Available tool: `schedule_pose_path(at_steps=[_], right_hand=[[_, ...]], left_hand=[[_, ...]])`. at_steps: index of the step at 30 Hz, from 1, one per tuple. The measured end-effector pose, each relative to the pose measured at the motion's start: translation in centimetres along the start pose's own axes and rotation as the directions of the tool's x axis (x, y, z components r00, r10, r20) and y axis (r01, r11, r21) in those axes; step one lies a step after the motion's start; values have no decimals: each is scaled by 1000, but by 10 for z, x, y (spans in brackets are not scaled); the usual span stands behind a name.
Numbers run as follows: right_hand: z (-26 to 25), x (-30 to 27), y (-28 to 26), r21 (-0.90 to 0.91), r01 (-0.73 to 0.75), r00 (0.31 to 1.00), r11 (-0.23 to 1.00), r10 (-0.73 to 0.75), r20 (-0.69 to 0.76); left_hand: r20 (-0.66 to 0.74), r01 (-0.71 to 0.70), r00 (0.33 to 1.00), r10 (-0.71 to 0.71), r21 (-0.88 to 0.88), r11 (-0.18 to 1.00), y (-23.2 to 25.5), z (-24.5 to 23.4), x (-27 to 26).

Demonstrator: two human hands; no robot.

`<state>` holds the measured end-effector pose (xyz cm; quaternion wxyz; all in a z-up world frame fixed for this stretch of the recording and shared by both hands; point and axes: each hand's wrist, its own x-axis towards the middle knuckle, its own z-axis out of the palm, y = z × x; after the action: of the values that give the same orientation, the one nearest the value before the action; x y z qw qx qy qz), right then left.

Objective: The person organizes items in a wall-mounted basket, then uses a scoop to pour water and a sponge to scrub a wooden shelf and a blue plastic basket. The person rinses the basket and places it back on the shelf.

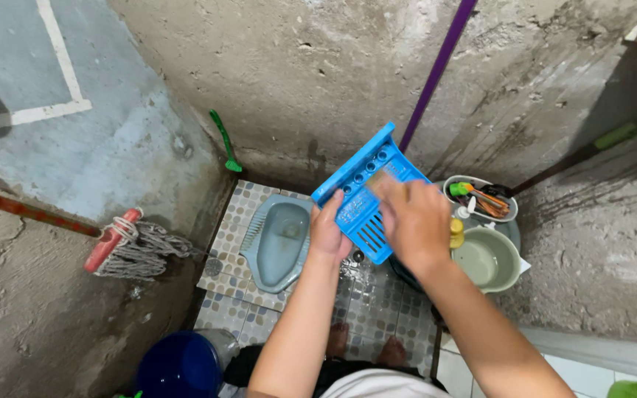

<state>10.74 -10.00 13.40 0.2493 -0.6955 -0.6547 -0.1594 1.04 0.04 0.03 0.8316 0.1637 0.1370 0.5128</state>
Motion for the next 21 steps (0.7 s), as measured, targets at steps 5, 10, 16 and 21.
schedule_pose_path(at_steps=[5,10,16,21], right_hand=[[5,-1,0,-18,54,983,998,-50,176],[10,-11,-14,65,85,996,994,-87,30],[19,-16,-10,-12,38,994,999,-37,100],[19,-4,5,-29,96,995,995,-95,27]], left_hand=[[-16,-39,999,39,47,998,-2,10,4],[-17,82,996,-83,-68,994,-8,11,9],[77,210,977,-197,-266,941,-16,3,13],[49,164,986,-157,-206,965,-12,0,7]])
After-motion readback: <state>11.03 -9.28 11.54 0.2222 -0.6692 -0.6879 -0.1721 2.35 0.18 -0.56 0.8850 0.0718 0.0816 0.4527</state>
